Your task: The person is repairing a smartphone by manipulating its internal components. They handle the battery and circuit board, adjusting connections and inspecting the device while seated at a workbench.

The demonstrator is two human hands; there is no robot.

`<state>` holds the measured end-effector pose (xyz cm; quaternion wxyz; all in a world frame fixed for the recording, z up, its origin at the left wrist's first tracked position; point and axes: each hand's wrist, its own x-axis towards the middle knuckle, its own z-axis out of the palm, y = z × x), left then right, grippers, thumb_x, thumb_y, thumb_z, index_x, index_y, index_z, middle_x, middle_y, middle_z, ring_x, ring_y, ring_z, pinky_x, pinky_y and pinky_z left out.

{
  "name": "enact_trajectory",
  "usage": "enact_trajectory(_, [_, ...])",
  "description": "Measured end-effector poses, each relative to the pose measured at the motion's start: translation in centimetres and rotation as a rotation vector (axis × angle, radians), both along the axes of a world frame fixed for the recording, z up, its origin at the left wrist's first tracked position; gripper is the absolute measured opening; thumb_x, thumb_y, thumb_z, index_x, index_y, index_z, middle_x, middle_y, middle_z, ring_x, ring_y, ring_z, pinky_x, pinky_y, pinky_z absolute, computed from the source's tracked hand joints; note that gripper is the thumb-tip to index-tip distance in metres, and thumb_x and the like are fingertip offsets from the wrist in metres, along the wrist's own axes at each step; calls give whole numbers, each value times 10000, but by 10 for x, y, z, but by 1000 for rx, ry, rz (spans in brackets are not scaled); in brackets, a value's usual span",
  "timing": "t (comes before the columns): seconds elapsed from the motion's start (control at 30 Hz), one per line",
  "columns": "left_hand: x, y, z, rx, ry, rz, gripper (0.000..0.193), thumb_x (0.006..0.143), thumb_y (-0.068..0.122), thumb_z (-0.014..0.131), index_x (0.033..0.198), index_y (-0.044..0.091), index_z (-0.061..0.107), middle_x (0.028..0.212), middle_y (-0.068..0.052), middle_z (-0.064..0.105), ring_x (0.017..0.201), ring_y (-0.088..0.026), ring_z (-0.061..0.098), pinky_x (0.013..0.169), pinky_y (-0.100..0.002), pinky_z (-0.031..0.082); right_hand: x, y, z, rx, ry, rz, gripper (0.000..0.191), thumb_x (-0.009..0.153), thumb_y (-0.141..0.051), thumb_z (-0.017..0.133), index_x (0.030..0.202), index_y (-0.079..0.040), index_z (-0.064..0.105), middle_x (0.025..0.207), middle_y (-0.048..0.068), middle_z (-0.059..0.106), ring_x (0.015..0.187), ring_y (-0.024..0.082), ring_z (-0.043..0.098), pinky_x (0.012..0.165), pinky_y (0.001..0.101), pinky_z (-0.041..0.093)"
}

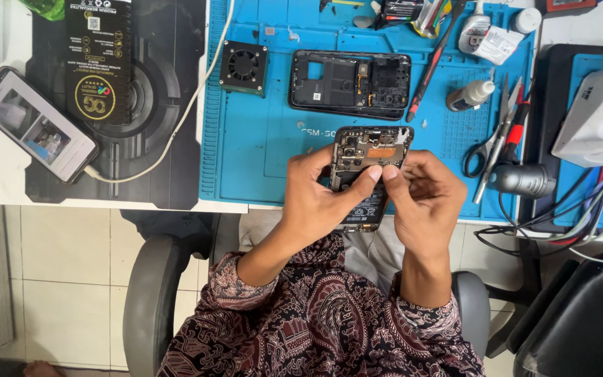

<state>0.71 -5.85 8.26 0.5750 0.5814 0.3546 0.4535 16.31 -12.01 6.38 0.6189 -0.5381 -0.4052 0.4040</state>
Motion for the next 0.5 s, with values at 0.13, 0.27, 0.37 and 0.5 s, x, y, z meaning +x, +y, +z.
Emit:
enact_trajectory(0.13, [-2, 1, 3, -7, 19, 13, 215, 965, 131, 774, 1157, 37, 748, 982, -24, 793, 878, -41, 718, 780, -232, 595, -2, 2, 0, 1, -5, -6, 113, 1032, 19, 683, 1128, 77, 667, 995, 73, 728, 867, 56, 629, 751, 191, 477])
enact_trajectory(0.27, [-3, 5, 0, 4, 63, 33, 216, 939, 128, 791, 1129, 33, 752, 939, -24, 790, 829, -33, 708, 729, -229, 583, -4, 5, -3, 16, -3, 3, 102, 1047, 15, 688, 1127, 75, 669, 1002, 75, 728, 870, 53, 622, 751, 190, 471])
enact_trajectory(0.37, [-3, 7, -4, -8, 52, 56, 215, 932, 120, 792, 1123, 30, 752, 936, -27, 789, 821, -29, 692, 727, -228, 580, -6, 6, -5, -40, -7, -11, 121, 1035, 12, 699, 1136, 77, 686, 966, 68, 720, 815, 43, 594, 689, 179, 437])
enact_trajectory(0.5, [-5, 9, -8, -61, 57, 86, 188, 937, 116, 786, 1103, 32, 758, 910, -28, 788, 796, -24, 667, 706, -229, 574, -7, 10, -7, -102, -71, -5, 137, 1016, 18, 686, 1142, 73, 693, 993, 78, 742, 812, 48, 615, 672, 183, 447])
